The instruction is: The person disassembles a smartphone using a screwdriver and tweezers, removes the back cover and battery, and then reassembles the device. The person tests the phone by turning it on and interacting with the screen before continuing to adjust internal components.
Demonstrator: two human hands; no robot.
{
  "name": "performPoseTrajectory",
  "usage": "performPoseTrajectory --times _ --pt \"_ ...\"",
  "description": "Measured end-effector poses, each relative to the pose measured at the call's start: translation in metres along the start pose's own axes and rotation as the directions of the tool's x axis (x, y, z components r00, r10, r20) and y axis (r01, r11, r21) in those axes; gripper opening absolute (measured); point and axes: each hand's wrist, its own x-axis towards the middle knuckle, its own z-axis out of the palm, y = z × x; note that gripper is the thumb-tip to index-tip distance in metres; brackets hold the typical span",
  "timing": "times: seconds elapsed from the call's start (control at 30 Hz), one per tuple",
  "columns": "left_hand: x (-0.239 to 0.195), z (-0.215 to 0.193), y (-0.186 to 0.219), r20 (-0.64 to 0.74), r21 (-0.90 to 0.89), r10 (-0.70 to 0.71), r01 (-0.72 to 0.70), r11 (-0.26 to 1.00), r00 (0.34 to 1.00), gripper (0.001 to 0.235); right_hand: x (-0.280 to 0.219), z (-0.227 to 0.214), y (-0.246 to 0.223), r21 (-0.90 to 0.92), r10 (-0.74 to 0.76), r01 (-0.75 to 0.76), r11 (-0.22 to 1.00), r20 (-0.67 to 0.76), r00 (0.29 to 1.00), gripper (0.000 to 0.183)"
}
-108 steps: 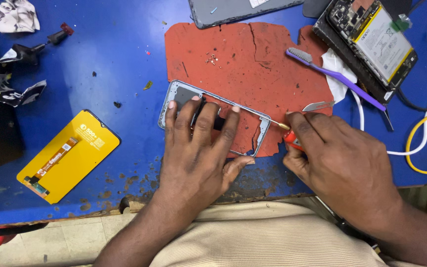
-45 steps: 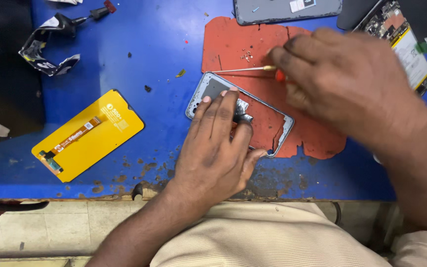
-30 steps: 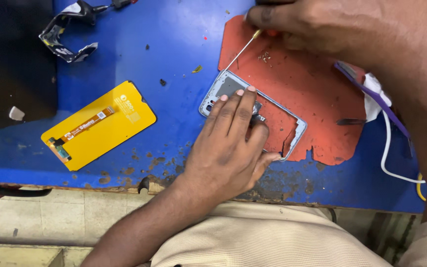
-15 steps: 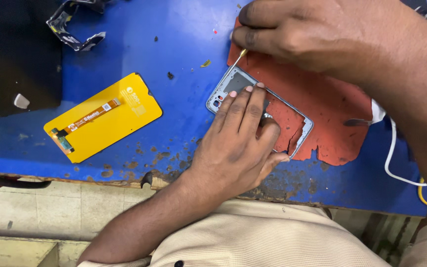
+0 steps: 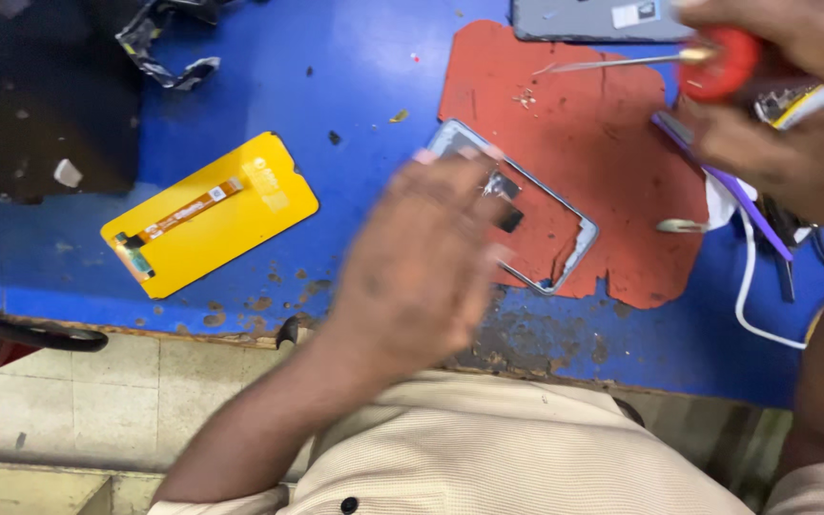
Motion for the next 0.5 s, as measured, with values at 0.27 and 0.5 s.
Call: performPoseTrajectory --times 0.27,0.5 --pt "0.036 -0.037 -0.036 0.376 0.198 0.031 -0.113 0.974 0.926 0.081 -0.132 0.007 0.014 -0.006 0.251 -0.257 0.966 -0.199 0.947 0.049" --pt "0.042 -0.053 -0.026 0.418 0.112 0.021 -0.074 0.991 0.908 0.08 -0.157 0.025 -0.026 0.189 0.294 -0.25 0.95 -0.261 0.92 0.049"
